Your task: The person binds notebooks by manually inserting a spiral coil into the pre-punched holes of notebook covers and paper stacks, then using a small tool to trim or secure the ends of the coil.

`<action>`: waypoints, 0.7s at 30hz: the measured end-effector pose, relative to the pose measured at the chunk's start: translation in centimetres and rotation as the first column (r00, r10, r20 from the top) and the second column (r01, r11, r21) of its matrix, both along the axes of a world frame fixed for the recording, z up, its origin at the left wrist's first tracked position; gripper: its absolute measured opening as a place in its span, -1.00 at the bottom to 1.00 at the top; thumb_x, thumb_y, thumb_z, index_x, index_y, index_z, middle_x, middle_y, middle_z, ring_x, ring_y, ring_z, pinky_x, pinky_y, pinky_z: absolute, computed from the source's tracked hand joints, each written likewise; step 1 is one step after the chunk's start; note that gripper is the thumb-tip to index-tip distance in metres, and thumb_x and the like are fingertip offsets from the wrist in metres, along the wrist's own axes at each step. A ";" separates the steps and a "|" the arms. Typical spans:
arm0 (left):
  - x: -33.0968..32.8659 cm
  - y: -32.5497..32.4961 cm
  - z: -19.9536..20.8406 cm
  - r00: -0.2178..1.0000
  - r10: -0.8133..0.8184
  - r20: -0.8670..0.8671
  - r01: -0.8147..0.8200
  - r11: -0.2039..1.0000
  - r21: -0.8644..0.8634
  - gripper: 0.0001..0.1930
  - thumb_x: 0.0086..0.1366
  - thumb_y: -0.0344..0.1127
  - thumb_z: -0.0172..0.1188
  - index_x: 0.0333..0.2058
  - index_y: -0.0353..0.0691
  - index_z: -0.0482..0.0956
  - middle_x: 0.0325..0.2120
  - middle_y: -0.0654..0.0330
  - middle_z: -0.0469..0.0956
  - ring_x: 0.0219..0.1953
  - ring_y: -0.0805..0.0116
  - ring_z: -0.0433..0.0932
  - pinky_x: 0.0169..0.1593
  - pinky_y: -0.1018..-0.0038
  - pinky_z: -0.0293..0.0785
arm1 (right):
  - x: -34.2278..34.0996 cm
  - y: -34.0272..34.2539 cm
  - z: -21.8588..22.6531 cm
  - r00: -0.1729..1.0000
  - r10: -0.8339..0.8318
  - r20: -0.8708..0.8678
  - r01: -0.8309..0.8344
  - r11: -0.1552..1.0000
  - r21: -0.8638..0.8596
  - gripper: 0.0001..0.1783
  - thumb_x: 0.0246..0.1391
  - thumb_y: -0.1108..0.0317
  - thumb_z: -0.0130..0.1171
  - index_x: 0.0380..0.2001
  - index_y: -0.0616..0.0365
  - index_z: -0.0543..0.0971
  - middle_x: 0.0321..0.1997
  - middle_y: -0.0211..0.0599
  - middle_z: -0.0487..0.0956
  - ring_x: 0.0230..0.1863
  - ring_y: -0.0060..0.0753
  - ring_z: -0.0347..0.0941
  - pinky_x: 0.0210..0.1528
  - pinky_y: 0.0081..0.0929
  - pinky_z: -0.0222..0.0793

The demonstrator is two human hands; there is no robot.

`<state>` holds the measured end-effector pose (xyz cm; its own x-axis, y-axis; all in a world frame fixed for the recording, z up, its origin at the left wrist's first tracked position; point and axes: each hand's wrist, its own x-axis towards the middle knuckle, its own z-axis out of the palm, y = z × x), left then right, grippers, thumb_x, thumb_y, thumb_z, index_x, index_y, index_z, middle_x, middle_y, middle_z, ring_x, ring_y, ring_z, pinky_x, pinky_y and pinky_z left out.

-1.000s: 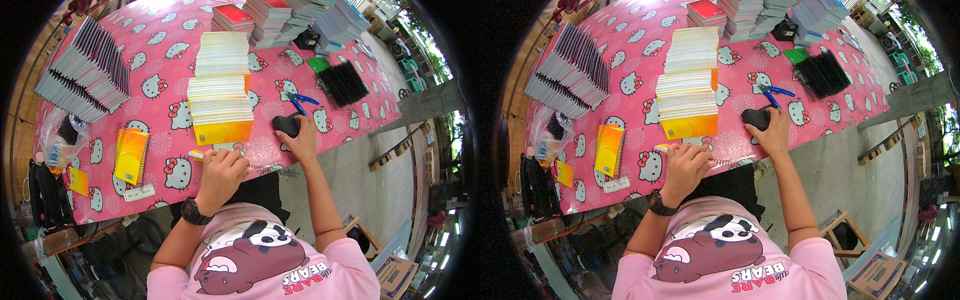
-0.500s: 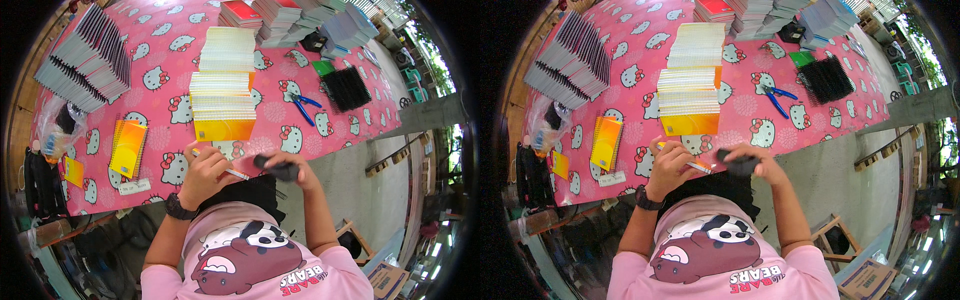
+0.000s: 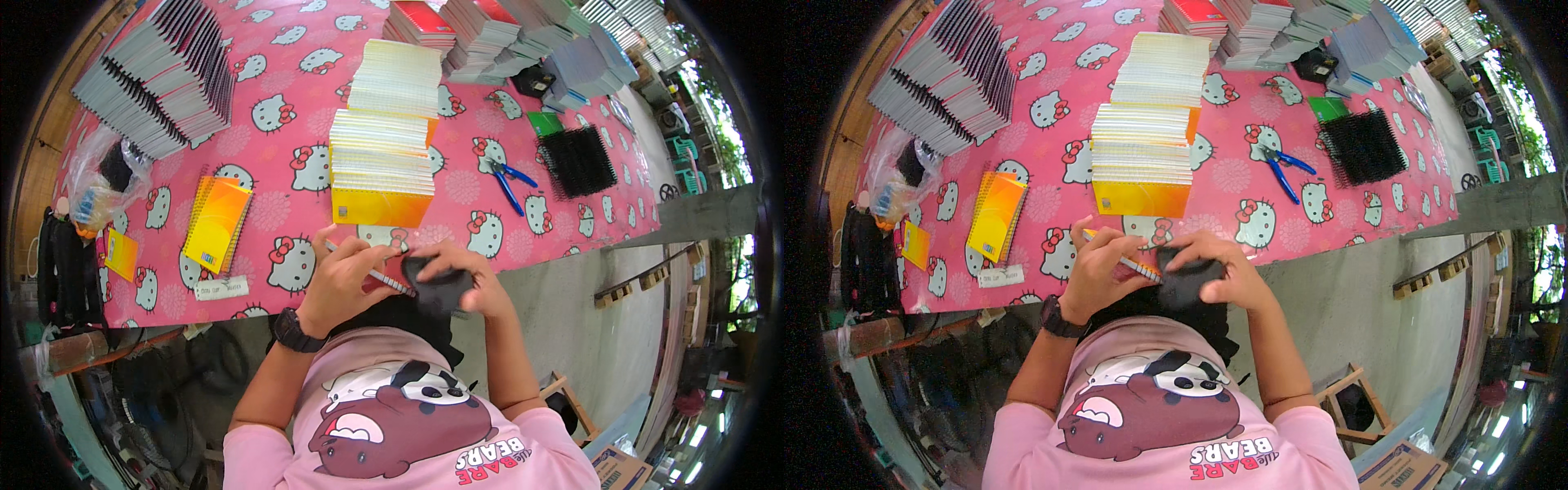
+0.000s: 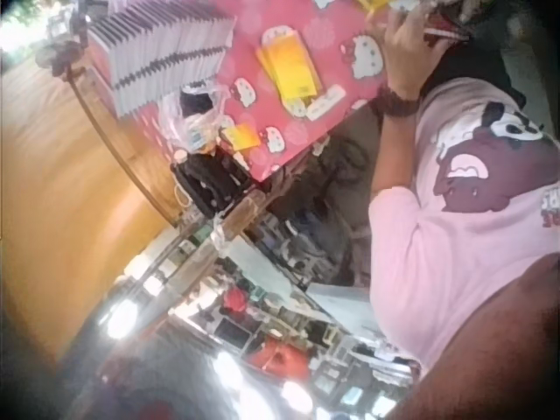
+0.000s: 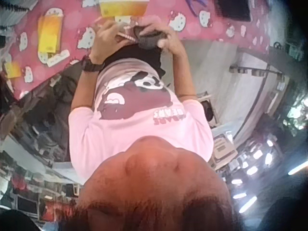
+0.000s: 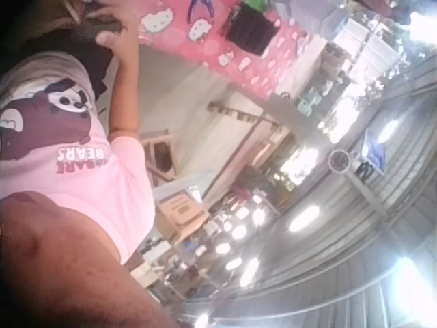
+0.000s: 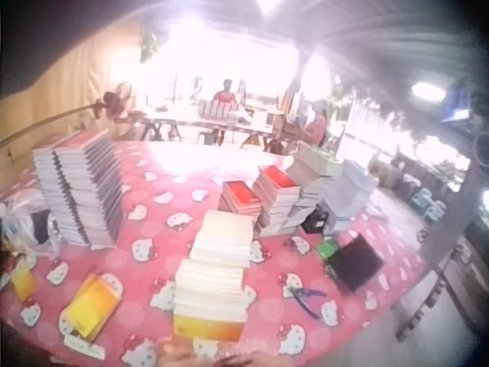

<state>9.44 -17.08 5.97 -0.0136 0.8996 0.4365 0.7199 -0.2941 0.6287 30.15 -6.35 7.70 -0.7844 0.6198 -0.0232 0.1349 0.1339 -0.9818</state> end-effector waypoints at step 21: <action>-0.1 -0.1 -5.3 0.459 0.073 0.885 0.253 0.945 -0.209 -0.55 -0.12 -0.70 0.30 -0.38 -0.14 0.22 -0.44 0.29 0.33 -0.31 0.50 0.48 -0.22 0.55 0.47 | -1.2 0.5 -0.5 1.000 -0.011 -0.008 0.010 0.997 -0.074 -0.50 -0.23 0.01 0.30 -0.28 0.17 0.58 -0.11 -0.17 0.52 -0.01 -0.19 0.38 0.08 -0.30 0.19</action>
